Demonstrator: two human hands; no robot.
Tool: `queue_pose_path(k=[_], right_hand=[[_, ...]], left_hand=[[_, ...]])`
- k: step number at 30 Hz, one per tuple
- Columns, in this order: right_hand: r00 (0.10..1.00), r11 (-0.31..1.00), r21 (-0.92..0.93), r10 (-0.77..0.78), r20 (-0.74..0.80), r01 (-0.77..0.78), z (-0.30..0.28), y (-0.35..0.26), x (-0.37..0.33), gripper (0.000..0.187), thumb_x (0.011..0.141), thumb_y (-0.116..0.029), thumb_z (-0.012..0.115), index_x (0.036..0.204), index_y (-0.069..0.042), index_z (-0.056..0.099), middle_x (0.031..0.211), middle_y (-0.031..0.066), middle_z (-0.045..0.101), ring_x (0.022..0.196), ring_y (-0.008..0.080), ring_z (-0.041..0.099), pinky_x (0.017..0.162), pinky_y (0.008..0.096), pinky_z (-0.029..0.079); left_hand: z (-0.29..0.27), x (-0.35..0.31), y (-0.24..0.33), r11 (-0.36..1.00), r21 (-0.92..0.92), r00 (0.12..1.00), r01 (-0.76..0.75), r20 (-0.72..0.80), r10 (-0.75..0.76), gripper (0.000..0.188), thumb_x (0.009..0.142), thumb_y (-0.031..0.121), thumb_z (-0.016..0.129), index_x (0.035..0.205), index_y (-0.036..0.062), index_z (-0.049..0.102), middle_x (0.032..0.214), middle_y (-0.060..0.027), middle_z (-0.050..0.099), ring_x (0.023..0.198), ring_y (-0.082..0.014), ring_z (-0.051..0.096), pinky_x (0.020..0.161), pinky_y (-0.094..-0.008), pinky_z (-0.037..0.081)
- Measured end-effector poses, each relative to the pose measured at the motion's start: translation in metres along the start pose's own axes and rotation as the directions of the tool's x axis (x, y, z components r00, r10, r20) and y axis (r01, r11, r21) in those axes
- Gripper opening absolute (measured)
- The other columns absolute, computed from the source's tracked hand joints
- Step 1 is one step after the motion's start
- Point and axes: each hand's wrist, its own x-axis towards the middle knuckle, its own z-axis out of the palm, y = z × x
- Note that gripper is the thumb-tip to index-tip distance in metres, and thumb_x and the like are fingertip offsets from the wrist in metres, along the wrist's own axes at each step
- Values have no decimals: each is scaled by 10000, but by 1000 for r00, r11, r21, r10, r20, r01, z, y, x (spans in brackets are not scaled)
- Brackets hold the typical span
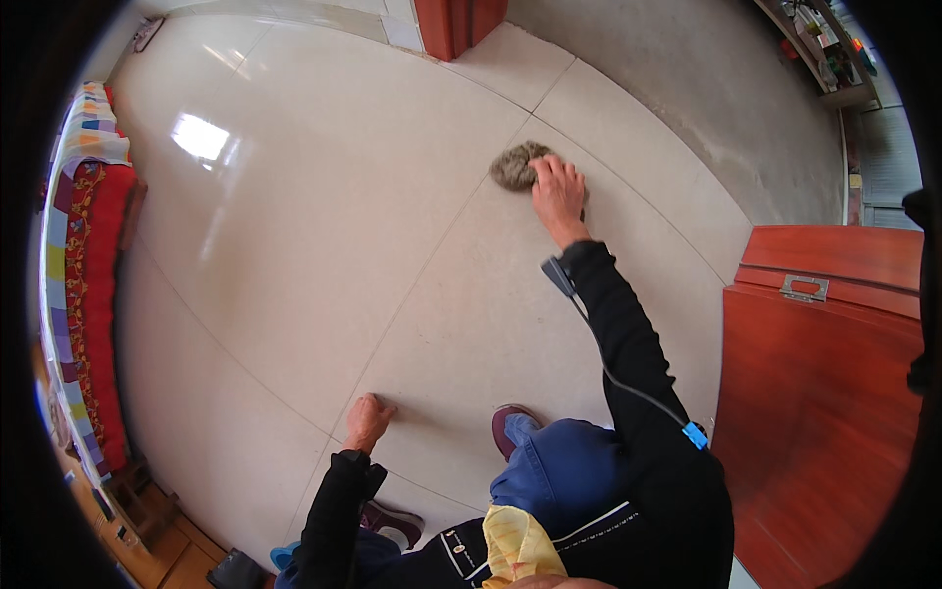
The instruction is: The person kneels on the floor and wipes the tiled surface with a cloth. They periodically dip the cloth into a blue basin of water, wring it out, and continue wiping the floor.
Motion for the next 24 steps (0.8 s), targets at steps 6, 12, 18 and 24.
queue_pose_path(k=[6, 12, 18, 24], right_hand=[[955, 974, 160, -194, 225, 160, -30, -14, -115, 295, 730, -83, 676, 1007, -182, 656, 1119, 30, 569, 1023, 270, 541, 841, 437, 429], [947, 830, 523, 20, 321, -195, -65, 28, -122, 300, 764, -127, 665, 1058, -68, 648, 1047, 110, 628, 1002, 327, 593, 875, 402, 492], [982, 985, 6, 174, 67, -175, -47, 9, -67, 352, 778, -197, 694, 1116, -124, 629, 1086, 66, 592, 1007, 295, 570, 845, 431, 456], [963, 929, 357, -180, 202, 99, -39, -36, -124, 416, 693, -177, 769, 1085, -176, 631, 1065, 19, 554, 1017, 248, 536, 839, 417, 424]], left_hand=[[-2, 4, -5, 999, -42, 999, -19, 45, 21, 369, 769, 337, 758, 834, 12, 596, 852, -188, 652, 857, -374, 624, 737, -470, 495], [3, 9, -10, 999, 9, 999, -35, 42, 35, 374, 758, 355, 764, 805, 19, 606, 835, -185, 651, 847, -374, 627, 729, -468, 496], [-15, 16, -2, 979, 92, 968, -182, 189, 162, 301, 794, 300, 697, 765, 2, 668, 780, -212, 672, 793, -401, 650, 704, -481, 512], [-58, 17, 132, 913, -25, 894, -407, 196, 404, 273, 904, 236, 550, 1117, 95, 644, 908, -199, 678, 924, -407, 632, 749, -501, 508]])
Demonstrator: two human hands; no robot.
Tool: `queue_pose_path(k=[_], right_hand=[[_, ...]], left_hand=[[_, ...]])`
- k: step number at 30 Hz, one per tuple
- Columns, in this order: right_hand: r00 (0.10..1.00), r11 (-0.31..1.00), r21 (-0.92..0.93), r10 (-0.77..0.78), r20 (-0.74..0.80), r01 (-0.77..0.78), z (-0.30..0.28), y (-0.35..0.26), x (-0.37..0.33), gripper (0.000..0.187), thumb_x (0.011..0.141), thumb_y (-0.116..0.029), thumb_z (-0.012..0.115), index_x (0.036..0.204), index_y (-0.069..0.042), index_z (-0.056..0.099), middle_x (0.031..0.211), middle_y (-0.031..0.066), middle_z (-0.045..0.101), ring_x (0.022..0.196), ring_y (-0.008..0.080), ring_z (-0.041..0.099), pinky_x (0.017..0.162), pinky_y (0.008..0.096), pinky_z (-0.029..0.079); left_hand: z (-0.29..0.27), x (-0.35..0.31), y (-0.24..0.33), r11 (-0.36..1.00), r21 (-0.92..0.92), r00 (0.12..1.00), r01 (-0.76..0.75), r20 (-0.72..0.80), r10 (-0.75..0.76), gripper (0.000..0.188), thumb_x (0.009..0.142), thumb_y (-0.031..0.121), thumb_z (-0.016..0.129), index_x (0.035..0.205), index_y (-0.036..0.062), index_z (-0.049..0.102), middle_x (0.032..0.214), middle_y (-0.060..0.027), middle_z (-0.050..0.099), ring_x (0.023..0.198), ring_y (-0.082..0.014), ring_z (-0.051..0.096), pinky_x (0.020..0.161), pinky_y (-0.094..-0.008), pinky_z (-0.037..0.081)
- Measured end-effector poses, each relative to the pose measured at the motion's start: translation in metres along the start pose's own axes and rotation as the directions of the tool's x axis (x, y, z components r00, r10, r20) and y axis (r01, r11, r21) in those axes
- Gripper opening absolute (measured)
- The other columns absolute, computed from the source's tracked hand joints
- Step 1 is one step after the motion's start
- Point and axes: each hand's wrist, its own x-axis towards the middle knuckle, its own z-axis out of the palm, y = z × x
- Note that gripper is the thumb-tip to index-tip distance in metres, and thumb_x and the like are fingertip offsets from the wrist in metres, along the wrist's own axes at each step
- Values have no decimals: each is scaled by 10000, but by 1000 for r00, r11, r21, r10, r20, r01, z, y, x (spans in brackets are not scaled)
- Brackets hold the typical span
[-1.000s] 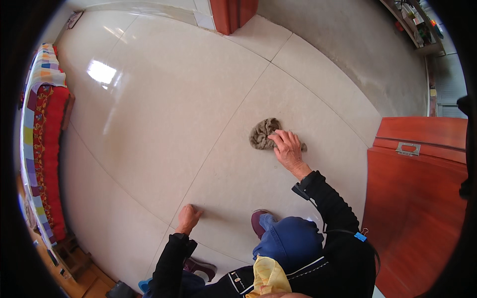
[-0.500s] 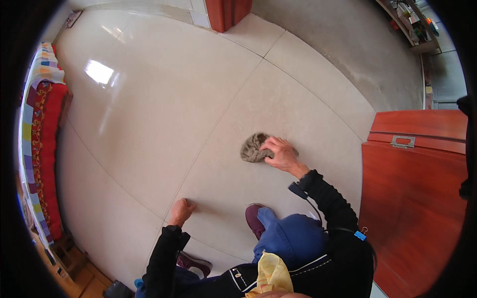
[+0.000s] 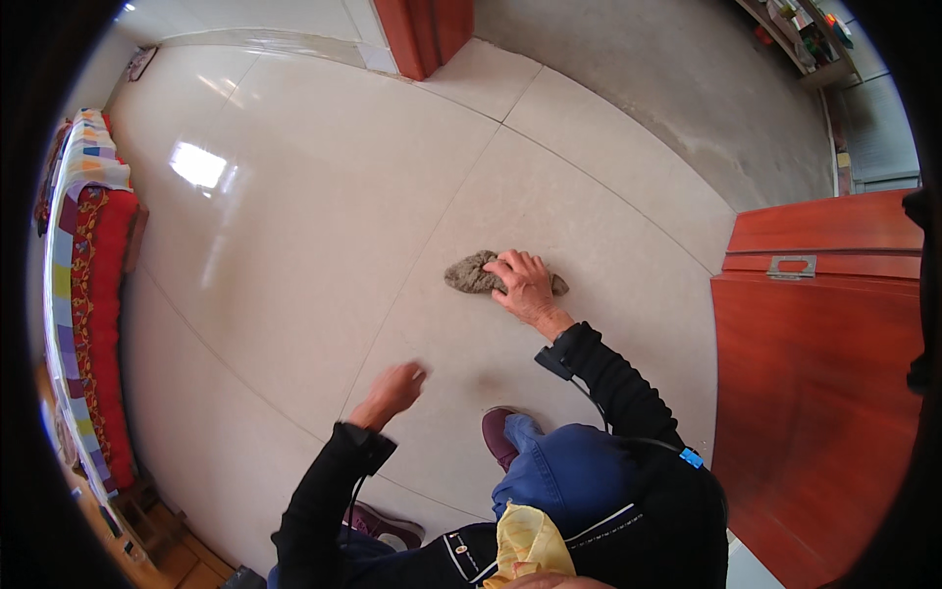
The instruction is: The person kneels on the floor and wipes the tiled surface with a cloth. They periodically dip the cloth into a blue basin of water, wring it out, and continue wiping the floor.
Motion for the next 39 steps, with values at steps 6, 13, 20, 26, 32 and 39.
queue_pose_path(k=[6, 13, 20, 26, 32, 39], right_hand=[[998, 994, -106, -45, -44, 40, -9, 7, 3, 488, 694, -194, 778, 1151, -178, 610, 1131, 43, 551, 1109, 273, 509, 903, 425, 415], [939, 965, -145, 167, -302, -218, -7, 44, 99, 422, 776, -119, 664, 1191, -181, 622, 1126, 58, 572, 1011, 315, 530, 863, 447, 437], [900, 901, -112, -429, -79, 419, 61, -86, 15, 364, 808, -108, 554, 1132, -218, 679, 1144, 76, 595, 950, 291, 579, 815, 439, 488], [982, 929, 318, -169, -86, 188, 31, -27, 37, 414, 718, -79, 643, 1115, -189, 686, 1077, 92, 586, 991, 330, 574, 886, 426, 489], [945, 970, -198, 76, -318, -144, 22, 38, 128, 315, 758, -160, 710, 1065, -113, 660, 1025, 117, 567, 933, 329, 566, 774, 445, 481], [979, 974, 118, -200, 37, 195, 36, -27, 5, 518, 694, -105, 749, 1190, -199, 634, 1160, 77, 544, 1071, 293, 547, 913, 438, 462]], left_hand=[[-153, 63, 199, 825, 140, 619, -547, -596, 511, 618, 929, 146, 548, 1492, 167, 293, 741, -175, 644, 688, -382, 625, 638, -494, 474], [-167, 29, 97, 950, 126, 798, -287, -518, 310, 453, 909, 204, 639, 1328, 98, 503, 724, -106, 629, 686, -286, 615, 641, -377, 486], [-44, -24, -61, 960, 143, 968, 240, -114, -225, 416, 851, 302, 703, 1191, 106, 567, 1020, -152, 680, 1025, -335, 631, 862, -436, 498], [-16, -21, -90, 955, 119, 963, 271, -29, -269, 326, 778, 315, 743, 930, 37, 662, 915, -150, 684, 949, -332, 638, 815, -429, 503], [-11, -14, -88, 940, 153, 952, 306, -28, -305, 309, 765, 299, 744, 858, 16, 661, 913, -162, 692, 946, -341, 643, 799, -435, 511], [-11, -11, -93, 945, 170, 960, 278, -33, -276, 339, 781, 324, 740, 877, 17, 629, 938, -166, 676, 946, -351, 627, 796, -442, 505]])
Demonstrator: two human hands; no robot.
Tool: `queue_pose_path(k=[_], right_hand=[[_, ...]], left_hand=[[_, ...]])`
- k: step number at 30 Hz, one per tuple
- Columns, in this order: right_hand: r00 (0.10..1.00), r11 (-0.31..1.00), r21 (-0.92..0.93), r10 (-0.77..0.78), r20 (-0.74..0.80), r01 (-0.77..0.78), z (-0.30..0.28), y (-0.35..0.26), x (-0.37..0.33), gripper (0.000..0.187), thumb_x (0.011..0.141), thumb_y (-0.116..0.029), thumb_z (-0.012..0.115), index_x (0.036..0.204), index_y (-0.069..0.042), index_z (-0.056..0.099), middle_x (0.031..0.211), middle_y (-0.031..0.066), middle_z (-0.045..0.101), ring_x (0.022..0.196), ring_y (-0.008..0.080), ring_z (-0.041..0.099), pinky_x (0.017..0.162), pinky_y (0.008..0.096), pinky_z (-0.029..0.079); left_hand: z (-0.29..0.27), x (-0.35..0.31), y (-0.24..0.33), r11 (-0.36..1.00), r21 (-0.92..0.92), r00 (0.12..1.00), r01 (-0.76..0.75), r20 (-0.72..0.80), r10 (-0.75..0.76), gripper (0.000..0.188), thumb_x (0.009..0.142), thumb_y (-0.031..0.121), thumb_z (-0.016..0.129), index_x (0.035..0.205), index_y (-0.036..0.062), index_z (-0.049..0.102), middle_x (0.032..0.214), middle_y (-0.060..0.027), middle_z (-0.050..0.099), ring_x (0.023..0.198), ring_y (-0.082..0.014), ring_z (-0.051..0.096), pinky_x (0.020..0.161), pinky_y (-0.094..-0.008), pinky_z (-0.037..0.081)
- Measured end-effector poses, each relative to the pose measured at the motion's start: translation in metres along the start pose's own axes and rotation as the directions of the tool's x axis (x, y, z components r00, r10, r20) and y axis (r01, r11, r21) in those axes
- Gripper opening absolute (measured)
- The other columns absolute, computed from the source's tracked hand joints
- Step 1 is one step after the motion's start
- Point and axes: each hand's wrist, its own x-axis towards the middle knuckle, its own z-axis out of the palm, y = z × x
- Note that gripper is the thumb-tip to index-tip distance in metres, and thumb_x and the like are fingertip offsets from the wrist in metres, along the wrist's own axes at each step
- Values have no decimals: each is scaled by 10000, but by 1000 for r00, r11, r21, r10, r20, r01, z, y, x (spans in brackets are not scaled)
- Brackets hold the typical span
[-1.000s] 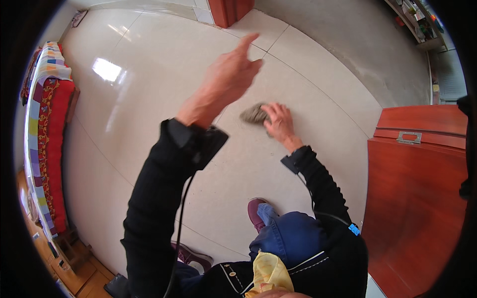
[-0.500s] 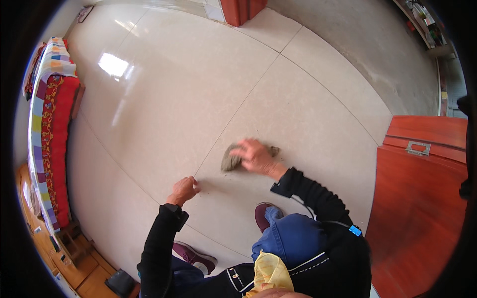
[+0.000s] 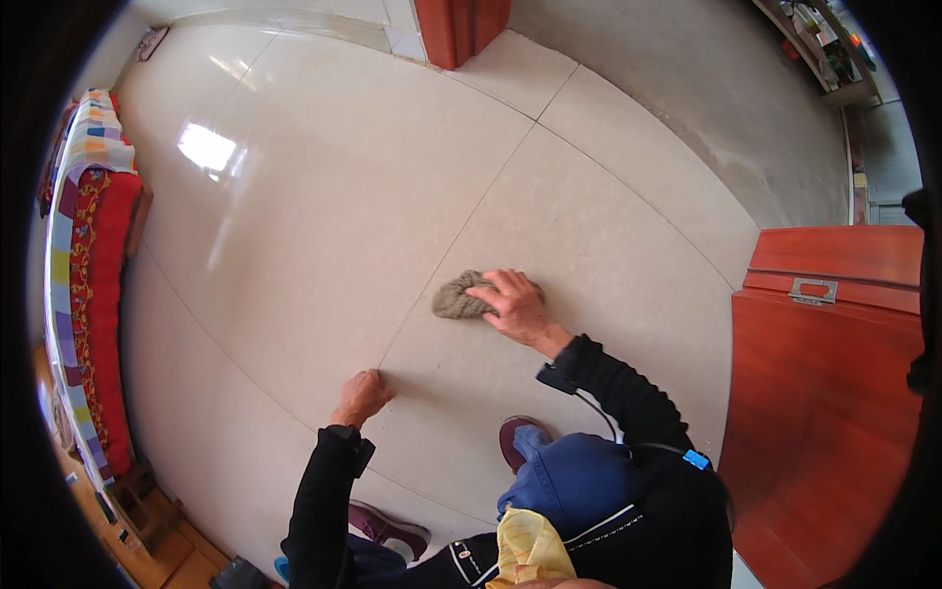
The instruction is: The person kneels on the floor and wipes the tiled surface with a cloth. They periodically dip the cloth into a blue basin of water, wring it out, and continue wiping the floor.
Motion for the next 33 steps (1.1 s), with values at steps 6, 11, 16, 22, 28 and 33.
queue_pose_path(k=[6, 11, 16, 22, 28, 33], right_hand=[[895, 862, -301, 311, -321, -408, -79, 78, 29, 404, 760, -92, 659, 1157, -162, 659, 1179, 97, 566, 1020, 320, 554, 861, 436, 461], [979, 889, -413, 199, -41, -198, -66, 57, -5, 485, 725, -34, 650, 1185, -183, 677, 1263, 72, 561, 1003, 298, 551, 827, 423, 454], [945, 780, -535, 244, -218, -325, -73, 76, 31, 388, 808, -90, 614, 1184, -174, 666, 1129, 79, 581, 921, 287, 558, 797, 409, 452], [962, 816, -520, 270, -40, -251, -91, 49, 0, 401, 795, -95, 652, 1194, -138, 656, 1139, 102, 551, 985, 298, 550, 825, 419, 443], [957, 793, -537, 258, -132, -287, -73, 69, 16, 435, 790, -99, 667, 1222, -116, 620, 1086, 109, 555, 975, 301, 554, 818, 414, 437], [957, 804, -533, 286, -39, -263, -72, 65, -6, 401, 800, -93, 642, 1199, -133, 633, 1069, 115, 559, 974, 295, 555, 826, 415, 434]], left_hand=[[3, -3, 4, 999, 47, 998, -13, -56, 15, 382, 787, 336, 741, 905, -5, 616, 965, -179, 670, 974, -352, 624, 814, -439, 508], [-1, -3, 4, 998, 67, 999, 6, -50, -3, 396, 787, 350, 744, 904, -5, 612, 968, -183, 667, 971, -356, 622, 829, -453, 507], [5, -4, 1, 999, 48, 996, 2, -89, 2, 404, 790, 353, 748, 932, -1, 618, 978, -187, 663, 980, -364, 616, 836, -457, 504], [3, -3, -2, 999, 22, 998, -46, -48, 47, 425, 793, 370, 743, 948, -6, 621, 970, -208, 662, 990, -367, 616, 841, -459, 504], [1, 0, 4, 998, 57, 1000, 4, -25, -3, 438, 794, 369, 740, 964, -20, 631, 981, -212, 662, 1024, -359, 613, 844, -440, 512], [2, -5, 1, 999, 48, 999, -22, -49, 24, 418, 787, 339, 753, 961, -16, 620, 1025, -214, 647, 1013, -372, 611, 852, -454, 507]])
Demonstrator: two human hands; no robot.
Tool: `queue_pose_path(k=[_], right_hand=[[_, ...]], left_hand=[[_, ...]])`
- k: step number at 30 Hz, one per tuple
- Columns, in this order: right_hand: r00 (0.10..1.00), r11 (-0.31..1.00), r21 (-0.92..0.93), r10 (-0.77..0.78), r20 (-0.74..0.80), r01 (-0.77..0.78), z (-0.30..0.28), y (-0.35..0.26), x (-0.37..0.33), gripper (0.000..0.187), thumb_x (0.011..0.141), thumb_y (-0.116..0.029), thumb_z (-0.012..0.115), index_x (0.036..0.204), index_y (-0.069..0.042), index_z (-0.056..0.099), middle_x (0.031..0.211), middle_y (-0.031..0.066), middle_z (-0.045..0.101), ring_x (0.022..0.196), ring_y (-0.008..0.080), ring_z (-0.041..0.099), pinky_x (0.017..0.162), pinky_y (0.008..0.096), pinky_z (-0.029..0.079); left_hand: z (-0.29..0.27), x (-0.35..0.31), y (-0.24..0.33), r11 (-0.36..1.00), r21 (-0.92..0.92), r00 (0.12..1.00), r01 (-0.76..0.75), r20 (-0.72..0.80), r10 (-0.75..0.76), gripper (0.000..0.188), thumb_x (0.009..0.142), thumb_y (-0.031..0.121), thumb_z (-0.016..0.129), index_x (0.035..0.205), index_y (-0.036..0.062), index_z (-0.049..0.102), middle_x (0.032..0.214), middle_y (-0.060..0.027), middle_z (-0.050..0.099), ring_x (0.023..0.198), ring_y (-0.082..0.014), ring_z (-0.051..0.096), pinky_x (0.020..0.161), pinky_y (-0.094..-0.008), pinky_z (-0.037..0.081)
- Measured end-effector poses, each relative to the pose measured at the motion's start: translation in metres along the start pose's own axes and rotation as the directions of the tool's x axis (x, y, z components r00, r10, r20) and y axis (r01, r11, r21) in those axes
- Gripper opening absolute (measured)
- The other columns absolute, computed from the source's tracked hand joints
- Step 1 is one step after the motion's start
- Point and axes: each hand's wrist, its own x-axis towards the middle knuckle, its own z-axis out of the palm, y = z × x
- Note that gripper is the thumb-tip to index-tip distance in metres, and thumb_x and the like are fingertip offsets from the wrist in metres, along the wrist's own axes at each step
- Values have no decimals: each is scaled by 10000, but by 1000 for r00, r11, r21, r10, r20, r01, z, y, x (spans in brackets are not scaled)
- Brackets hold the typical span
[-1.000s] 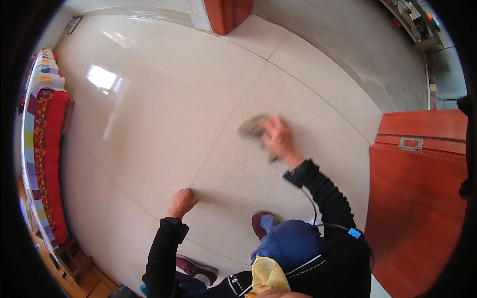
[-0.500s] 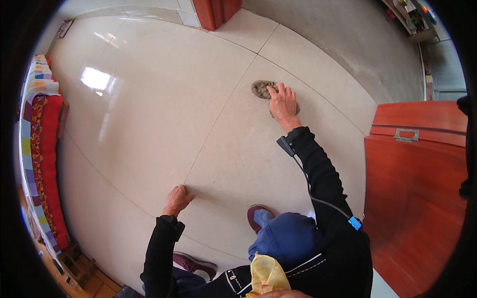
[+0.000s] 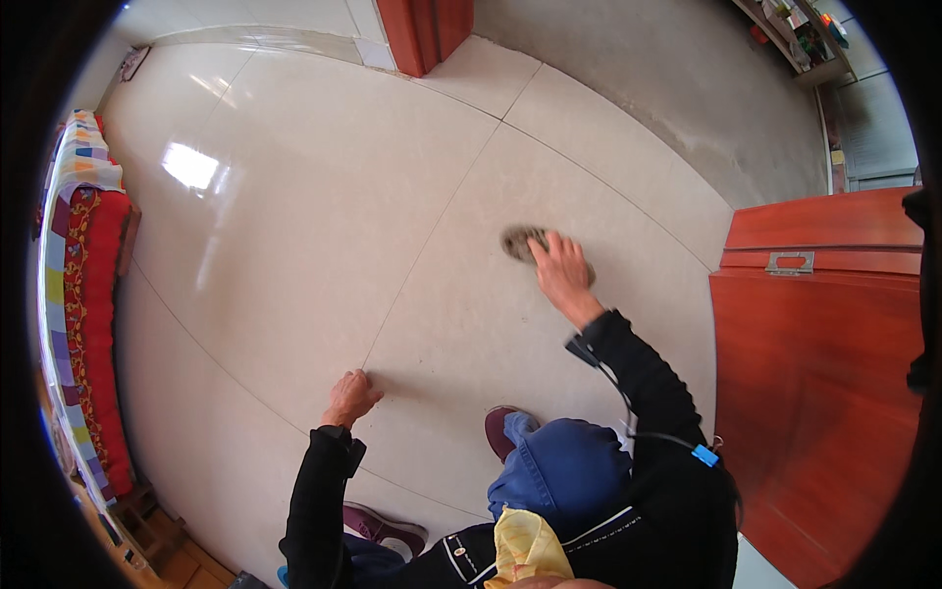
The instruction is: The person kneels on the floor and wipes the tiled surface with a cloth. They periodically dip the cloth into a blue basin of water, wring it out, and continue wiping the floor.
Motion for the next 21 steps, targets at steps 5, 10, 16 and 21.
queue_pose_path(k=[5, 10, 16, 21], right_hand=[[990, 998, 44, 58, -131, -53, -8, 2, 15, 361, 845, -85, 581, 1191, -160, 646, 1033, 123, 554, 923, 310, 569, 800, 423, 448], [997, 990, 138, -23, 73, 12, 28, -45, 16, 373, 852, -100, 560, 1213, -156, 636, 1068, 137, 553, 933, 318, 577, 816, 439, 458], [982, 946, 273, -148, -114, 174, 28, -24, -11, 357, 815, -93, 587, 1142, -189, 692, 1062, 115, 553, 926, 310, 569, 802, 431, 450], [979, 976, 197, 123, -162, -90, 30, -42, 98, 326, 823, -96, 586, 1138, -157, 649, 1066, 133, 552, 926, 327, 574, 787, 448, 458]], left_hand=[[8, 6, -1, 999, -14, 998, 41, -54, -42, 408, 791, 326, 752, 993, 4, 601, 1010, -208, 636, 1002, -371, 607, 856, -455, 504], [9, -3, -5, 997, -64, 995, -37, -91, 31, 406, 795, 321, 747, 1003, 10, 591, 1003, -195, 635, 1023, -359, 595, 860, -448, 500], [8, -1, -5, 998, -57, 999, -24, -45, 22, 418, 786, 333, 766, 989, 19, 581, 1004, -184, 633, 1025, -354, 595, 852, -445, 503], [11, 0, 1, 1000, -7, 998, 23, -62, -24, 441, 778, 338, 782, 984, 14, 564, 1006, -191, 631, 1002, -361, 604, 833, -449, 510]])
